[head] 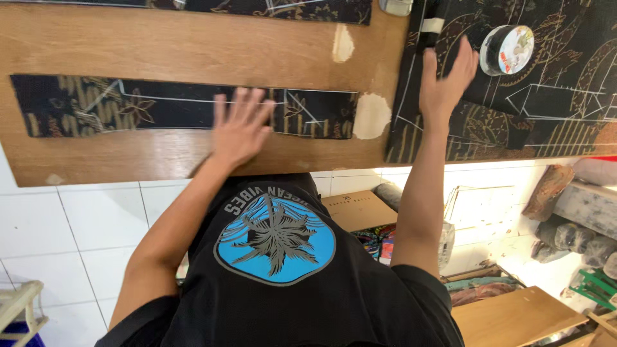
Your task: The person uses a rotary cutter to cut a patterned fabric along marked lines on a wooden table. They then use scissors to trim the cut pieces and continue cutting additional sections of the fabric.
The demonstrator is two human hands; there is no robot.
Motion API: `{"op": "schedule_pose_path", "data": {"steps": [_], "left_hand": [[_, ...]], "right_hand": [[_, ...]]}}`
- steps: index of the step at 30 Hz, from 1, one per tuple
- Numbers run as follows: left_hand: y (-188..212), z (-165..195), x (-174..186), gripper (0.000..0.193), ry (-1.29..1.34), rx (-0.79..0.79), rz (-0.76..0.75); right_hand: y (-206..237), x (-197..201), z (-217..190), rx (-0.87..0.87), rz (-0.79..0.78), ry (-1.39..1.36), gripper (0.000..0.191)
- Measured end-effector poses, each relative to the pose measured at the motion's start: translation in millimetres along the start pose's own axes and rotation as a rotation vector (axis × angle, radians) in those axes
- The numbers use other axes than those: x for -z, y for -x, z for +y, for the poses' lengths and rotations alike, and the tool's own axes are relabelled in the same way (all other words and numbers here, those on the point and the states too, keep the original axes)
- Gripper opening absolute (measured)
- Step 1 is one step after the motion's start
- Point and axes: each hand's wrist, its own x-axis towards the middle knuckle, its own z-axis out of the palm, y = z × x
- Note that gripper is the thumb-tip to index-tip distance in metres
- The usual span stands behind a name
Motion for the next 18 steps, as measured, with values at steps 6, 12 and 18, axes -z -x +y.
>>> {"op": "schedule_pose_path", "data": {"steps": [6, 12, 18], "left_hand": [[-58.4, 80.6, -18.6, 0.060, -0.003, -0.064, 0.026], [-66.0, 85.0, -22.0, 0.058, -0.047, -0.035, -0.064], [-77.1, 95.8, -9.4, 0.055, -0.017, -0.007, -0.064]], "right_hand": [[-92.2, -33.7, 33.4, 0.120, -0.286, -0.577, 0.055], [-107.4, -72.2, 19.8, -0.290, -0.379, -0.843, 0.075], [-45.4, -38.1, 17.6, -0.396, -0.436, -0.756, 0.054]]}}
